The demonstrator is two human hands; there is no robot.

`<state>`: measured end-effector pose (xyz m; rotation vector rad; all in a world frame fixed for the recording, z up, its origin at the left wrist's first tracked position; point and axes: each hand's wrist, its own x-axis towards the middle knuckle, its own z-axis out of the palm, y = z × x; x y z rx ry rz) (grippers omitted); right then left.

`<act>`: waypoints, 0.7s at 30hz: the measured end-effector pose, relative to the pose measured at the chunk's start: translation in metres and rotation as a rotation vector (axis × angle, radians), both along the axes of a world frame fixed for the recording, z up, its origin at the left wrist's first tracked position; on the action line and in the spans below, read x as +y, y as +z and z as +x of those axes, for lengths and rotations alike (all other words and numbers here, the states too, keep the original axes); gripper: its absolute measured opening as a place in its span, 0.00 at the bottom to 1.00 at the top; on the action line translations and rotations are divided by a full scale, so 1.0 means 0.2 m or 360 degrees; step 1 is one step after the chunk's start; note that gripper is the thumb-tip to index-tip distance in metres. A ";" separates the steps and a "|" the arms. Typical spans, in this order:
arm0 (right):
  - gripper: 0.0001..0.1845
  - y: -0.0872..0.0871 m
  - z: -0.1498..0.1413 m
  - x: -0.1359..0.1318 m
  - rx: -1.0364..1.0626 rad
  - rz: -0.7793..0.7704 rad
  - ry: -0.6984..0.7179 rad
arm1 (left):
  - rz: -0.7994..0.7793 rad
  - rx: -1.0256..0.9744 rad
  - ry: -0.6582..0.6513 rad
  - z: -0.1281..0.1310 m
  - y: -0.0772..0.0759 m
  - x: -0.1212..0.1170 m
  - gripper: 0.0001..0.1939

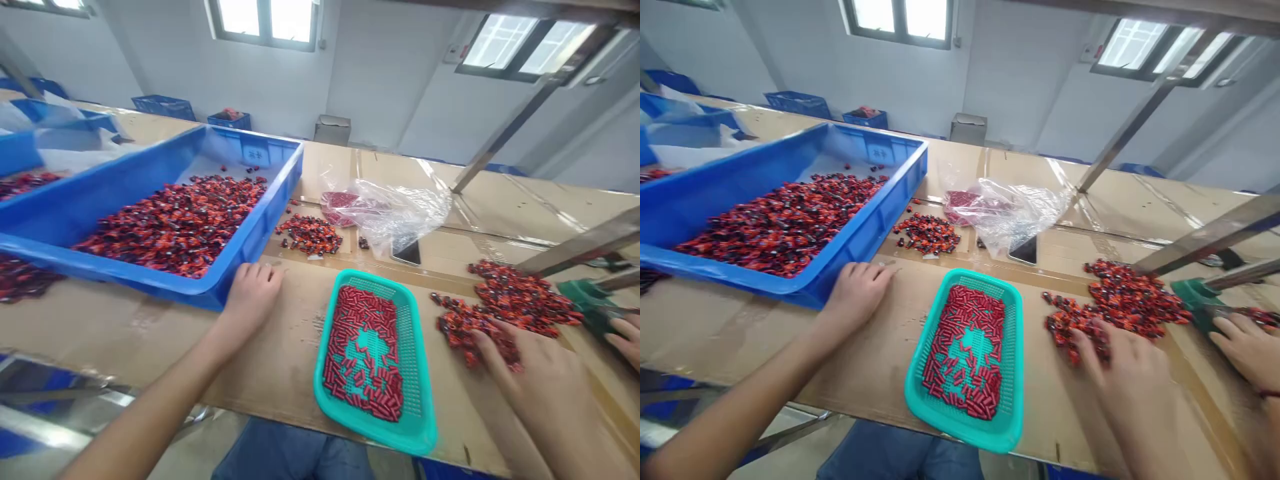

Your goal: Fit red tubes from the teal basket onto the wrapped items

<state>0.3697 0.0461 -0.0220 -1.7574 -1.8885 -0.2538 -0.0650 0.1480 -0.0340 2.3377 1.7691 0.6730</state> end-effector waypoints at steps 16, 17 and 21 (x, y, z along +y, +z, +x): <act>0.12 -0.07 -0.67 -0.03 -0.0444 -0.0227 0.0707 | -0.1079 -0.1509 -0.0201 0.17 0.13 -0.40 0.16; 0.12 -0.07 -0.67 -0.03 -0.0424 -0.0232 0.0710 | -0.1114 -0.1581 -0.0181 0.17 0.13 -0.42 0.14; 0.09 -0.05 -0.68 -0.03 -0.0294 -0.0271 0.0723 | -0.1072 -0.1917 -0.0160 0.19 0.14 -0.49 0.09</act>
